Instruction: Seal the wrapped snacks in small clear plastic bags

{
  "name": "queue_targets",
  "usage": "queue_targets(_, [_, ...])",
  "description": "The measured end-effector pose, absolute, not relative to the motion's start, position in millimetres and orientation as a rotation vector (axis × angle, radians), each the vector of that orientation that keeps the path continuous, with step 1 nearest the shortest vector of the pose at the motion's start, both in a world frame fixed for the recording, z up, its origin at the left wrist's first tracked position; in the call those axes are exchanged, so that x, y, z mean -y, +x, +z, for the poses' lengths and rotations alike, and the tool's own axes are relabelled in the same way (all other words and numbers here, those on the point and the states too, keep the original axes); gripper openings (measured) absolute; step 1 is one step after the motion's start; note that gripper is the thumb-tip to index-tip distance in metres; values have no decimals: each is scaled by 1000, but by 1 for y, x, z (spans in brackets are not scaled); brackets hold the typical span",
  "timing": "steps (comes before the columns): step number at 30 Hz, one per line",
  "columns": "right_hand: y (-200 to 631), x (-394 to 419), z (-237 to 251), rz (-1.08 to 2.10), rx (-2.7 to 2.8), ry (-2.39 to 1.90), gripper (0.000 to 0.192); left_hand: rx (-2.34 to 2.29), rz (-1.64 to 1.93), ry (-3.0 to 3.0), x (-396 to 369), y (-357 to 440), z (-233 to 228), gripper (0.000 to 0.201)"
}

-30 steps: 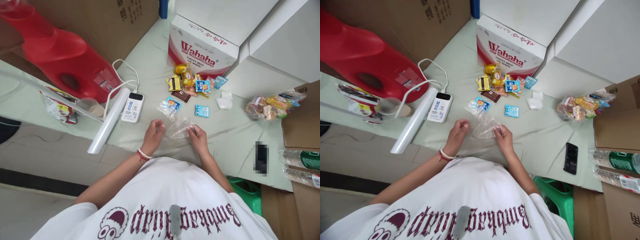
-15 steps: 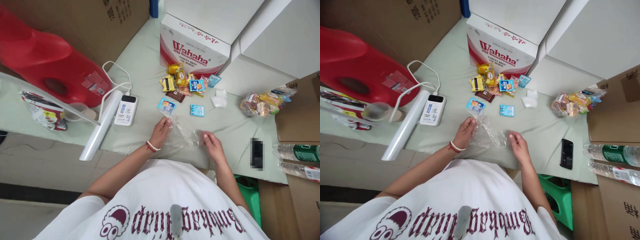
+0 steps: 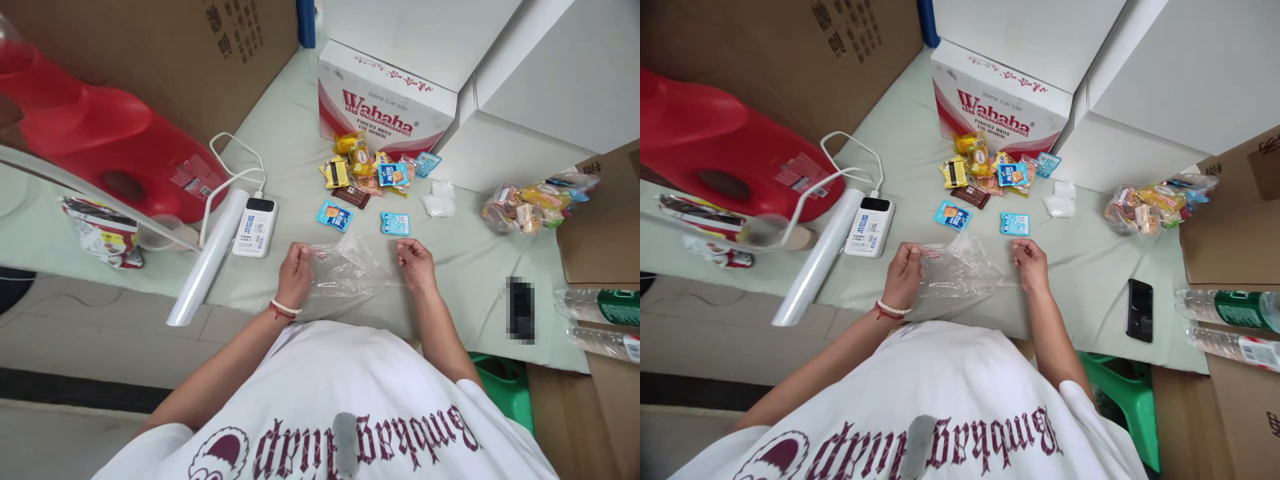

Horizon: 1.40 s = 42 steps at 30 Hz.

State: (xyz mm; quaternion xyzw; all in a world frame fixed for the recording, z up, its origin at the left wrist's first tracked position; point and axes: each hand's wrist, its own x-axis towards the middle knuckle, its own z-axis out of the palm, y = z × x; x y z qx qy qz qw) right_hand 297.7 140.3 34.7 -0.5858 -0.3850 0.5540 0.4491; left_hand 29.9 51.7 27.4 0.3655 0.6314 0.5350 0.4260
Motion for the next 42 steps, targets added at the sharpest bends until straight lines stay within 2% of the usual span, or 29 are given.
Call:
queue_targets(3, [301, -136, 40, 1400, 1021, -1429, 47, -1536, 1288, 1026, -44, 33, 32, 38])
queue_targets(6, [287, -131, 50, 1673, 1234, -1304, 60, -1363, 1153, 1199, -44, 46, 45, 41])
queue_targets(8, [277, -132, 55, 1787, 1327, -1272, 57, -1344, 1121, 1283, -48, 51, 52, 42])
queue_targets(11, [277, -139, 54, 1677, 1287, -1332, 43, -1498, 1169, 1321, -55, 47, 54, 38])
queue_targets(13, [287, -142, 50, 1506, 1197, -1383, 43, -1627, 1216, 1308, -57, 40, 50, 34])
queue_targets(16, [298, -139, 48, 1475, 1063, -1426, 55, -1719, 1265, 1358, -55, 36, 44, 29])
queue_targets(18, [296, -133, 50, 1652, 1026, -1394, 67, -1644, 1242, 1458, -52, 40, 43, 25])
queue_targets(20, [288, -130, 53, 1785, 1085, -1346, 69, -1510, 1188, 1562, -51, 47, 45, 23])
queue_targets(22, [281, -132, 54, 1718, 1181, -1359, 57, -1455, 1160, 1609, -51, 52, 48, 23])
queue_targets(25, [282, -140, 52, 1418, 1223, -1447, 41, -1597, 1236, 1449, -56, 48, 47, 25])
queue_targets(28, [297, -142, 43, 1215, 1163, -1510, 36, -1756, 1301, 1120, -62, 30, 37, 28])
queue_targets(30, [309, -137, 33, 1148, 1131, -1584, 35, -1871, 1206, 1030, -64, 18, 26, 29])
queue_targets(33, [320, -125, 17, 1077, 1140, -1707, 35, -2150, 992, 1214, -60, 8, 12, 18])
queue_targets(36, [323, -117, 9, 1065, 1199, -1737, 36, -2344, 1006, 1659, -56, 9, 12, 28])
queue_targets(38, [322, -116, 10, 1061, 1227, -1738, 40, -2169, 968, 2063, -58, 13, 17, 26])
queue_targets(42, [320, -124, 18, 1113, 1238, -1815, 57, -1496, 520, 2498, -75, 21, 23, 37])
